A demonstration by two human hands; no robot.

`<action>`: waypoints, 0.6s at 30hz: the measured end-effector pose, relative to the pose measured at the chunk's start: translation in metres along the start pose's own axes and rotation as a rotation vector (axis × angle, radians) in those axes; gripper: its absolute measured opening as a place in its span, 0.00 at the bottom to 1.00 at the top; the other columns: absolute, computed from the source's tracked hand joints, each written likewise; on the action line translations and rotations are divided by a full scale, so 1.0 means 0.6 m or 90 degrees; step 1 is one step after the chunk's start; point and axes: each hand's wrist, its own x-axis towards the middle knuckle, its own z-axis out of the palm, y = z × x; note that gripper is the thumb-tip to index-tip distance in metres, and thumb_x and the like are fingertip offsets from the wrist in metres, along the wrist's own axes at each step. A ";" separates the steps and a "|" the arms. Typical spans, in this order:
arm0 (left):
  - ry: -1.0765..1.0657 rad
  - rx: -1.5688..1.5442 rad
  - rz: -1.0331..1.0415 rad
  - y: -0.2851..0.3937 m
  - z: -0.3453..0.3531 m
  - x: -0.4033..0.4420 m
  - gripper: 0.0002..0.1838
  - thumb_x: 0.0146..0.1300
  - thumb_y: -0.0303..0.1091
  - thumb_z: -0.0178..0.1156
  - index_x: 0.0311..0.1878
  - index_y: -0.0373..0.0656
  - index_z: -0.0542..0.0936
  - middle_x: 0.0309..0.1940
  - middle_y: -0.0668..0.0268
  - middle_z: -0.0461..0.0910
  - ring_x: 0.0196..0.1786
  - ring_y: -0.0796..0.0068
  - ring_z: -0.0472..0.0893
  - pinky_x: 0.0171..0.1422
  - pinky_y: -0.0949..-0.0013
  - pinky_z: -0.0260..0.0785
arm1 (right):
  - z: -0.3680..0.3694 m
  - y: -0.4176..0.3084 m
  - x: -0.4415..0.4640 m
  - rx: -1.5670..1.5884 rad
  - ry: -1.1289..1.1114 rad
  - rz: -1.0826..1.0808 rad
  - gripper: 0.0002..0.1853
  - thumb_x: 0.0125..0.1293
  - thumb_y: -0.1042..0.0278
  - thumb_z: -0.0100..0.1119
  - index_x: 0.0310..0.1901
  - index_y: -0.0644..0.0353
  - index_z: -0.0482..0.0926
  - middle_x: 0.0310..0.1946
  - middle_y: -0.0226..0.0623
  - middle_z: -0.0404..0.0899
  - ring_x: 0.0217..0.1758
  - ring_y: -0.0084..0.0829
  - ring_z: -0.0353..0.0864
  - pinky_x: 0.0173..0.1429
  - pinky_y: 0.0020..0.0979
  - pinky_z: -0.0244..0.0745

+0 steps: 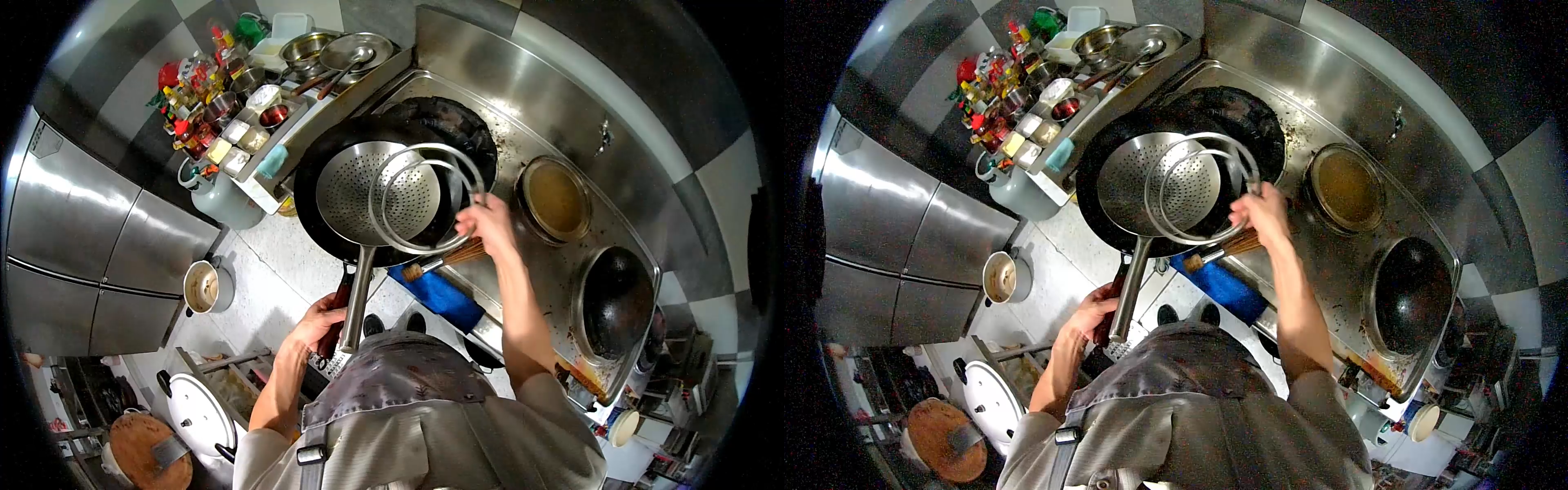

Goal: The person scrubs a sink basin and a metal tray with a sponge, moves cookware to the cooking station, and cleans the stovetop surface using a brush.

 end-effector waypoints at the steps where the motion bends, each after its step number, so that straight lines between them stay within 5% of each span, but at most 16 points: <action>1: 0.024 0.008 -0.028 0.007 0.008 -0.005 0.22 0.62 0.26 0.67 0.59 0.36 0.75 0.40 0.66 0.82 0.36 0.77 0.81 0.39 0.71 0.77 | 0.028 -0.007 0.015 0.047 -0.032 0.006 0.09 0.66 0.79 0.47 0.47 0.69 0.71 0.29 0.49 0.83 0.23 0.34 0.84 0.23 0.32 0.81; 7: 0.070 0.021 0.042 -0.011 0.016 0.000 0.21 0.61 0.25 0.66 0.58 0.36 0.76 0.38 0.67 0.81 0.33 0.77 0.80 0.37 0.71 0.75 | 0.113 -0.017 0.067 -0.158 -0.025 0.015 0.15 0.68 0.77 0.48 0.55 0.70 0.73 0.33 0.46 0.84 0.25 0.32 0.85 0.24 0.35 0.80; 8: 0.062 0.025 0.040 -0.013 0.008 0.001 0.21 0.61 0.25 0.66 0.58 0.36 0.76 0.38 0.67 0.81 0.33 0.77 0.80 0.37 0.71 0.75 | 0.119 0.000 0.079 -0.124 -0.033 0.010 0.11 0.67 0.77 0.49 0.49 0.70 0.73 0.32 0.45 0.83 0.25 0.32 0.84 0.24 0.34 0.80; 10: 0.031 0.061 0.008 -0.001 0.001 0.000 0.26 0.61 0.24 0.66 0.62 0.34 0.71 0.41 0.65 0.82 0.39 0.76 0.82 0.45 0.70 0.77 | 0.137 0.007 0.082 -0.204 -0.008 0.019 0.12 0.68 0.70 0.52 0.48 0.69 0.76 0.35 0.47 0.84 0.28 0.36 0.85 0.32 0.39 0.82; 12: 0.068 0.051 0.038 0.004 0.006 -0.005 0.26 0.61 0.24 0.66 0.63 0.33 0.72 0.40 0.66 0.82 0.36 0.77 0.81 0.42 0.71 0.77 | 0.133 -0.001 0.069 -0.454 -0.015 -0.016 0.17 0.69 0.60 0.55 0.48 0.67 0.78 0.39 0.50 0.85 0.36 0.44 0.87 0.46 0.43 0.81; 14: 0.041 0.046 0.032 0.008 0.000 -0.006 0.27 0.61 0.24 0.66 0.64 0.34 0.72 0.41 0.66 0.82 0.37 0.77 0.81 0.43 0.71 0.77 | 0.105 0.022 0.051 -0.473 0.024 -0.210 0.20 0.70 0.53 0.55 0.54 0.60 0.77 0.47 0.58 0.81 0.48 0.59 0.81 0.55 0.51 0.76; 17: 0.054 0.094 0.018 0.009 0.000 -0.008 0.27 0.61 0.23 0.66 0.64 0.34 0.72 0.43 0.65 0.81 0.39 0.75 0.81 0.45 0.69 0.77 | 0.053 0.055 0.017 -0.441 0.273 -0.266 0.23 0.68 0.54 0.59 0.56 0.64 0.76 0.56 0.57 0.77 0.51 0.56 0.80 0.55 0.51 0.75; 18: 0.057 0.134 0.013 0.017 0.005 -0.008 0.27 0.60 0.23 0.66 0.64 0.34 0.72 0.44 0.65 0.81 0.39 0.75 0.81 0.45 0.68 0.77 | 0.035 0.107 0.035 -0.453 0.322 -0.277 0.26 0.66 0.54 0.61 0.58 0.65 0.74 0.54 0.53 0.79 0.46 0.49 0.83 0.48 0.46 0.79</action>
